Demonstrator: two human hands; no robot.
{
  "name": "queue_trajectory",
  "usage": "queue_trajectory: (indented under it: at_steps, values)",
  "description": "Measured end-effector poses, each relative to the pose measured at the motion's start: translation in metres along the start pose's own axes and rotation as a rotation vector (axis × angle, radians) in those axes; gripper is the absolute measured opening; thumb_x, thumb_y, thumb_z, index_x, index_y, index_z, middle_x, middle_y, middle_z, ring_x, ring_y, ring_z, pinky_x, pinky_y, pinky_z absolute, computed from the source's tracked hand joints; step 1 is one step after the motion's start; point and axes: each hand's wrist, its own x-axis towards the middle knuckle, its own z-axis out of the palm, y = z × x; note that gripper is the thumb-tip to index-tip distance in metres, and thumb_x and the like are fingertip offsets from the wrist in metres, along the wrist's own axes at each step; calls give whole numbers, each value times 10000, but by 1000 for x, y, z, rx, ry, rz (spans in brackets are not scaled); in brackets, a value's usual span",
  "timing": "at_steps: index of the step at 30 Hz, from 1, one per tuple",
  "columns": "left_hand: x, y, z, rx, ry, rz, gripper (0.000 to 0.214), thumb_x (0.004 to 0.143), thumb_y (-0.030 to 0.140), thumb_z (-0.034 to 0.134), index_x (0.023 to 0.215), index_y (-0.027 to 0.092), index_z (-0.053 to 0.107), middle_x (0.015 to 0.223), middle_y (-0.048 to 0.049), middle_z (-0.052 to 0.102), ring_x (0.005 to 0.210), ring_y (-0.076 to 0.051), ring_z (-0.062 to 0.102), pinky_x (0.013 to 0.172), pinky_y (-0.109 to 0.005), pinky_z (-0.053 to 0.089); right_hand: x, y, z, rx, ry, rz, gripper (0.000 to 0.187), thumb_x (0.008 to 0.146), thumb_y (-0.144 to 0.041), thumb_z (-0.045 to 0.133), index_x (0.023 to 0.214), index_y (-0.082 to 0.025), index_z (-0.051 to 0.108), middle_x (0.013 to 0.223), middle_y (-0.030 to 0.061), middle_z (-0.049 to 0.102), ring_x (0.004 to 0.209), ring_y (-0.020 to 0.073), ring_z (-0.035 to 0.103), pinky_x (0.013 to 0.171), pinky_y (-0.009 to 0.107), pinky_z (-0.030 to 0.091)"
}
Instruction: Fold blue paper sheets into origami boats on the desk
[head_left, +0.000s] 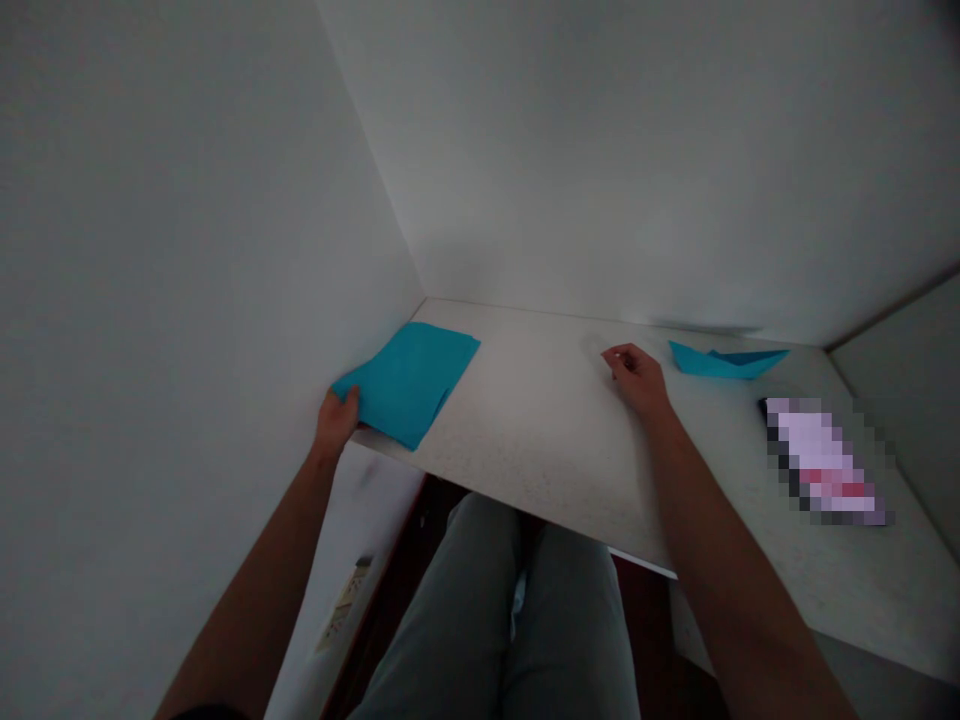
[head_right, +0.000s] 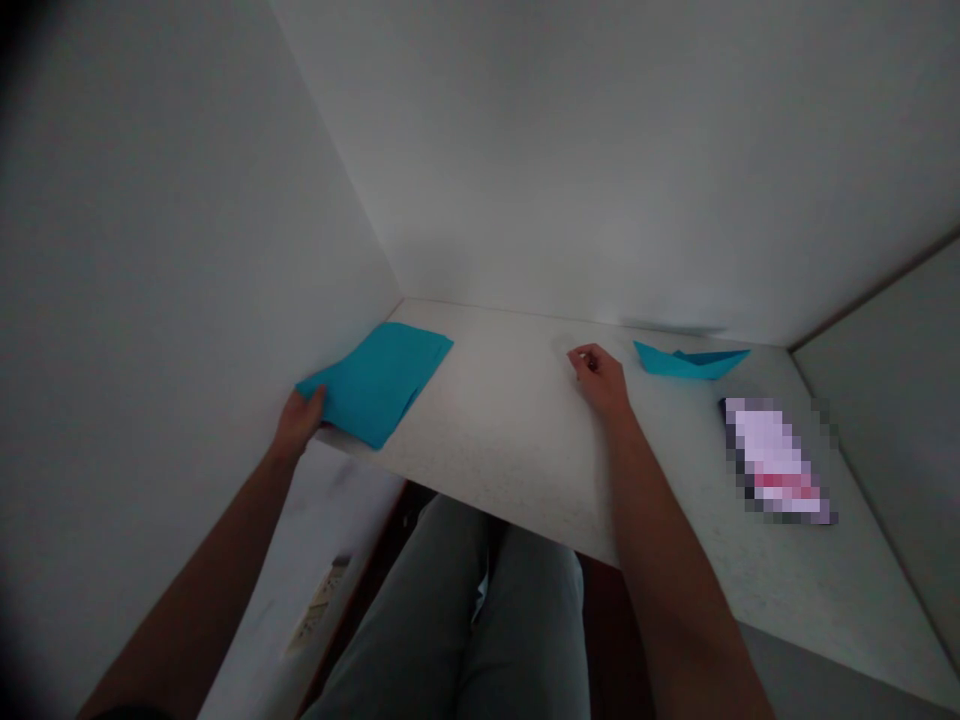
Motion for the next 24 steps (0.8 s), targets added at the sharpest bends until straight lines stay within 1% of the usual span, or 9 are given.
queue_trajectory:
  at_steps: [4, 6, 8, 10, 12, 16, 19, 22, 24]
  values:
    - [-26, -3, 3, 323, 184, 423, 703, 806, 323, 855, 1397, 96, 550, 1499, -286, 532, 1512, -449, 448, 1268, -661, 353, -2, -4, 0, -17, 0, 0, 478, 835, -693, 666, 901, -223, 722, 620, -11, 558, 593, 179, 495, 600, 327, 385]
    - [-38, 0, 11, 368, 144, 532, 650, 856, 365, 814, 1404, 120, 568, 1588, -289, 472, 1580, -455, 339, 1305, -699, 217, -2, -5, 0, -20, -2, -2, 487, 831, -699, 665, 904, -221, 724, 626, -11, 556, 600, 178, 492, 602, 328, 386]
    - [-47, 4, 24, 331, 2, 546, 543, 878, 405, 801, 1336, 167, 636, 1619, -256, 487, 1594, -436, 331, 1325, -674, 160, -2, -5, 0, -20, -4, -3, 504, 823, -713, 663, 910, -220, 724, 633, -11, 557, 601, 176, 486, 601, 328, 386]
    - [-52, 6, 40, 235, -137, 490, 513, 813, 431, 870, 1239, 205, 694, 1621, -224, 524, 1605, -418, 336, 1348, -618, 136, -2, -4, 0, -21, -3, -4, 517, 819, -724, 659, 911, -220, 721, 635, -11, 559, 601, 176, 485, 600, 328, 386]
    - [-58, 7, 57, 135, -207, 405, 525, 734, 419, 933, 1174, 224, 724, 1601, -210, 562, 1617, -411, 335, 1357, -587, 125, -1, -3, 0, -25, -8, -4, 514, 821, -724, 655, 908, -221, 718, 632, -12, 559, 604, 178, 495, 610, 329, 394]
    - [-71, 4, 85, 163, -237, 410, 478, 784, 388, 882, 1208, 229, 731, 1639, -208, 529, 1648, -402, 287, 1353, -617, 67, 1, -1, 1, -21, -24, -10, 485, 834, -698, 646, 914, -224, 711, 631, -21, 561, 617, 180, 518, 645, 331, 416]
    - [-82, 8, 103, 279, -213, 452, 460, 841, 377, 828, 1242, 181, 715, 1639, -269, 494, 1647, -449, 265, 1324, -692, 58, 1, -1, 2, -20, -42, -13, 449, 855, -664, 631, 923, -227, 706, 641, -22, 567, 629, 179, 516, 649, 324, 411]
    - [-92, 29, 127, 277, -179, 542, 458, 876, 335, 787, 1287, 160, 687, 1609, -282, 503, 1639, -454, 260, 1311, -708, 96, 0, 0, 4, -27, -51, -30, 352, 890, -577, 633, 925, -235, 705, 645, -34, 549, 636, 174, 517, 651, 313, 398]
    - [-103, 56, 151, 229, -241, 660, 496, 902, 341, 768, 1360, 183, 661, 1600, -250, 517, 1605, -436, 320, 1318, -674, 120, 0, 2, 6, -41, -59, -29, 296, 908, -530, 633, 917, -243, 702, 642, -40, 547, 636, 173, 515, 647, 309, 386]
